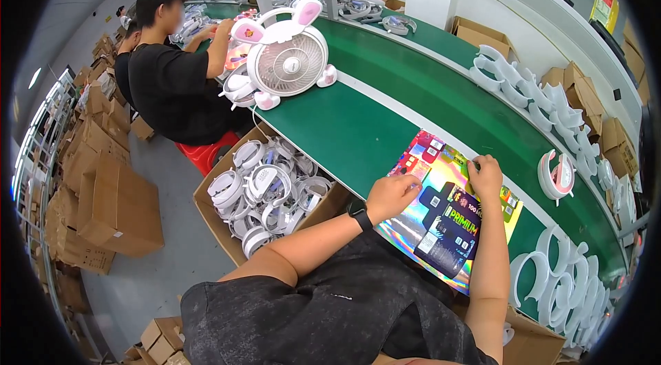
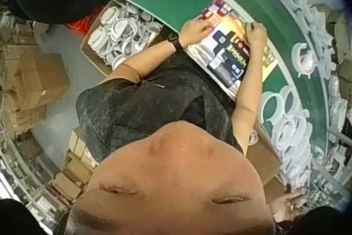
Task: The person assembles wearable electronic devices by inserting internal wiring and batteries into plastic ring casings, attaching plastic covers onto the frames by hand, and placing the assembled units onto the conveyor line.
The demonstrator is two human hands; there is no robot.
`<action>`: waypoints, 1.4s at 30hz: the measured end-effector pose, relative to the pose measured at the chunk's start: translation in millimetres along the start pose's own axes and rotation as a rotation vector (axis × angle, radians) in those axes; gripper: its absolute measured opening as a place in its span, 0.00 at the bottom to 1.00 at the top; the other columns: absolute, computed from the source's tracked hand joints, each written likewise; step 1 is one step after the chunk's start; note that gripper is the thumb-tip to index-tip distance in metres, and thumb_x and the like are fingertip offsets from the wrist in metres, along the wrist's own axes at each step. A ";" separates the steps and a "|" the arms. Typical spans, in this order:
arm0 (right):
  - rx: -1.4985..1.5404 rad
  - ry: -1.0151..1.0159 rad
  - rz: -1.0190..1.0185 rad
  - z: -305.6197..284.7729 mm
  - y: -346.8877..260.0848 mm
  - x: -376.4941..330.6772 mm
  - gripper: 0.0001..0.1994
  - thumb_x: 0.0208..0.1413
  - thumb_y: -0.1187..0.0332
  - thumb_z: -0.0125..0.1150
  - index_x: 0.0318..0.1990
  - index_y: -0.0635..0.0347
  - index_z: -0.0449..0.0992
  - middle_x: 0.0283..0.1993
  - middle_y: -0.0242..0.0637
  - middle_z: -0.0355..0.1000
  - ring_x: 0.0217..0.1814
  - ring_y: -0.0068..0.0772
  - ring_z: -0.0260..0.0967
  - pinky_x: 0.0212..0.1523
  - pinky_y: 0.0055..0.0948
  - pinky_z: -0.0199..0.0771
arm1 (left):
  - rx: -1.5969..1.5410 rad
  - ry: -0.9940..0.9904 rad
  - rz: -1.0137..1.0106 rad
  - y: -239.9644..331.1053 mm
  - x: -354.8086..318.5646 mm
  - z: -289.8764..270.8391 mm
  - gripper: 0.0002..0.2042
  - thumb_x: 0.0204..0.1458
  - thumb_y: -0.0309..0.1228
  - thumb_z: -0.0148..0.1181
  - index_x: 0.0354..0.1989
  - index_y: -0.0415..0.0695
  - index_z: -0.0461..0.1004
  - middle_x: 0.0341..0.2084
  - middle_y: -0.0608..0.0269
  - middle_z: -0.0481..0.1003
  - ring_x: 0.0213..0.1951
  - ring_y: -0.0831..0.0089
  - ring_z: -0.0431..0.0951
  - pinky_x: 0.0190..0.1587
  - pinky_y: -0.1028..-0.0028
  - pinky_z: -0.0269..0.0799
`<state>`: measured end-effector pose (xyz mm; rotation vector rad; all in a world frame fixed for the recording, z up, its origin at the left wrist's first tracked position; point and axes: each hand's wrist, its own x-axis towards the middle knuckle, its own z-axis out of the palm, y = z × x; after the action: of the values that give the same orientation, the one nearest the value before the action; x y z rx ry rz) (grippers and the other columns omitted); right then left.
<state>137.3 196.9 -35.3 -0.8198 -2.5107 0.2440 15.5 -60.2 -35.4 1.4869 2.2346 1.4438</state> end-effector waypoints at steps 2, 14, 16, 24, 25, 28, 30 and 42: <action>0.017 0.031 0.013 -0.2 0.7 0.4 0.12 0.54 0.60 0.61 0.33 0.60 0.79 0.35 0.42 0.72 0.43 0.46 0.70 0.42 0.42 0.71 | 0.003 0.000 0.016 -0.6 1.2 0.0 0.07 0.55 0.34 0.56 0.35 0.48 0.79 0.25 0.57 0.78 0.26 0.59 0.78 0.29 0.64 0.72; 0.062 0.303 0.005 -14.6 -5.3 3.3 0.21 0.60 0.54 0.58 0.20 0.60 0.68 0.20 0.43 0.67 0.23 0.49 0.66 0.27 0.43 0.64 | 0.003 0.005 0.029 -1.4 0.2 1.6 0.07 0.55 0.35 0.56 0.35 0.48 0.79 0.23 0.58 0.78 0.26 0.60 0.78 0.28 0.65 0.71; 0.094 0.345 0.018 -16.1 -7.0 3.2 0.23 0.60 0.54 0.59 0.18 0.60 0.65 0.19 0.44 0.65 0.21 0.49 0.64 0.24 0.43 0.62 | 0.007 -0.001 0.032 0.3 0.5 0.0 0.07 0.55 0.35 0.56 0.35 0.48 0.79 0.23 0.58 0.78 0.25 0.61 0.78 0.28 0.65 0.71; 0.104 0.338 0.024 -15.4 -7.6 2.1 0.21 0.59 0.56 0.60 0.20 0.61 0.67 0.21 0.43 0.67 0.23 0.47 0.66 0.26 0.42 0.64 | 0.015 -0.006 0.062 1.2 0.3 -0.4 0.06 0.54 0.33 0.57 0.36 0.48 0.79 0.23 0.58 0.77 0.23 0.61 0.78 0.26 0.66 0.70; 0.108 0.296 0.035 -14.0 -5.9 2.4 0.18 0.58 0.57 0.61 0.22 0.60 0.71 0.24 0.42 0.70 0.27 0.46 0.69 0.29 0.41 0.66 | 0.016 -0.019 0.040 1.9 0.5 -0.5 0.07 0.55 0.34 0.57 0.36 0.47 0.78 0.25 0.58 0.78 0.25 0.61 0.78 0.27 0.65 0.71; 0.076 0.243 -0.031 -3.4 -7.0 1.1 0.12 0.55 0.59 0.62 0.32 0.60 0.77 0.35 0.41 0.74 0.42 0.46 0.71 0.41 0.41 0.71 | 0.018 -0.060 0.005 5.5 2.5 -3.2 0.07 0.55 0.35 0.57 0.36 0.47 0.78 0.27 0.59 0.79 0.26 0.60 0.79 0.29 0.64 0.72; 0.068 0.027 0.023 5.8 5.0 -1.6 0.15 0.53 0.60 0.63 0.43 0.61 0.79 0.47 0.43 0.73 0.54 0.48 0.67 0.54 0.41 0.69 | 0.017 -0.085 -0.008 6.3 3.3 -3.1 0.07 0.55 0.35 0.57 0.36 0.47 0.78 0.27 0.59 0.79 0.26 0.61 0.79 0.28 0.64 0.72; 0.165 -0.033 -0.006 12.8 11.2 -1.8 0.16 0.54 0.60 0.62 0.45 0.63 0.79 0.55 0.48 0.71 0.58 0.51 0.67 0.59 0.41 0.67 | 0.045 -0.039 0.037 -0.4 1.5 0.5 0.06 0.55 0.33 0.57 0.35 0.46 0.78 0.28 0.59 0.79 0.26 0.60 0.79 0.29 0.66 0.73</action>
<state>137.8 204.6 -50.5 -0.7470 -2.4836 0.4584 14.8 -58.7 -35.5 1.5642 2.2421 1.3709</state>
